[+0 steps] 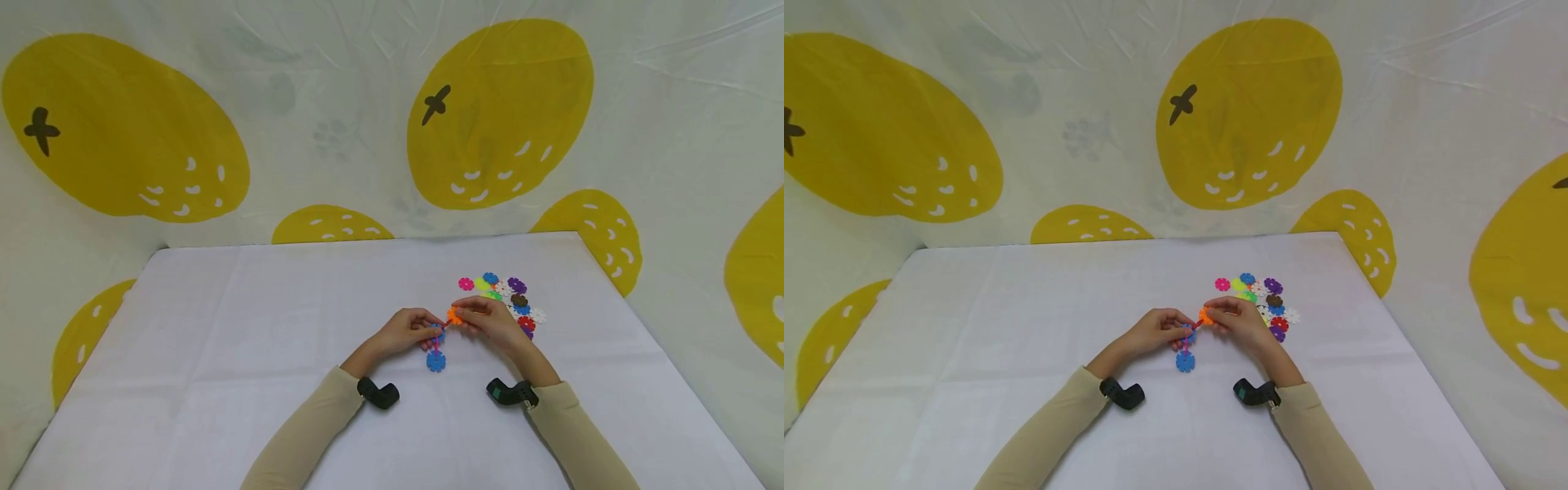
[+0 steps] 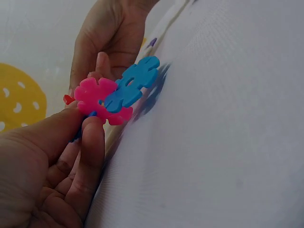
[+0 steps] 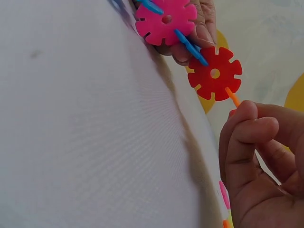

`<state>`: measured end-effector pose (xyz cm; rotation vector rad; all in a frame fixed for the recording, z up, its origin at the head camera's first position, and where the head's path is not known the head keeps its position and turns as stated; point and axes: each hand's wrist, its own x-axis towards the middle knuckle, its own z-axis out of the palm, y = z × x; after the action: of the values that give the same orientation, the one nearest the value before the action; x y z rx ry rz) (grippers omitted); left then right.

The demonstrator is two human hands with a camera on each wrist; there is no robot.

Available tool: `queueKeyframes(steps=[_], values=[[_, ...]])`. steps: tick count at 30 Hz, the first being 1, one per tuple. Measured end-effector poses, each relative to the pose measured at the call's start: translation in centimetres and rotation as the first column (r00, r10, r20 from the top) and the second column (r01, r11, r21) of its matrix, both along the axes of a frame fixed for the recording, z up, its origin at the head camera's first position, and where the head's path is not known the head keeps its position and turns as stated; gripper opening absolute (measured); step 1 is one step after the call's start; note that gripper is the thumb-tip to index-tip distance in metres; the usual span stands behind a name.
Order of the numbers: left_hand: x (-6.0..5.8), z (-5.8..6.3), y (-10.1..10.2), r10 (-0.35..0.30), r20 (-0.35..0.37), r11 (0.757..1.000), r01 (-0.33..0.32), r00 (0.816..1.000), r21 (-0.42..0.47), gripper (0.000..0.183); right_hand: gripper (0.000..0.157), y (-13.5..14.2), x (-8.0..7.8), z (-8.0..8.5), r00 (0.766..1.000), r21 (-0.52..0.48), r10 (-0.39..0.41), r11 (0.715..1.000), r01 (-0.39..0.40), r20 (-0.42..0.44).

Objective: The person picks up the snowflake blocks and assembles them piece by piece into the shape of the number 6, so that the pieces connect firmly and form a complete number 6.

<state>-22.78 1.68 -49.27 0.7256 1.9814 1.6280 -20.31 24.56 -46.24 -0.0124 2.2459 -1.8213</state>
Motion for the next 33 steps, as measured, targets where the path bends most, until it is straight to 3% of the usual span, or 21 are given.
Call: queueKeyframes(steps=[12,20,26,33], values=[[0.1,-0.3,0.3,0.050,-0.059,0.999,-0.051,0.997,-0.014,0.021,0.030,-0.6,-0.1,-0.8,0.998,-0.040,-0.050,0.998,0.052,0.034],[0.0,-0.1,0.3,0.046,-0.027,0.999,-0.046,0.999,0.009,0.020,0.031,-1.0,-0.3,-1.2,0.995,-0.103,-0.079,0.991,0.084,0.058],[0.2,0.1,0.3,0.050,0.015,0.999,-0.050,0.999,0.008,0.024,0.036,-0.8,-0.2,-1.1,0.994,-0.157,-0.054,0.985,0.068,0.092],[0.3,0.1,0.2,0.078,-0.024,0.996,-0.079,0.997,-0.031,0.028,0.037,-0.8,-0.1,-1.1,0.995,-0.199,0.021,0.980,-0.001,0.102]])
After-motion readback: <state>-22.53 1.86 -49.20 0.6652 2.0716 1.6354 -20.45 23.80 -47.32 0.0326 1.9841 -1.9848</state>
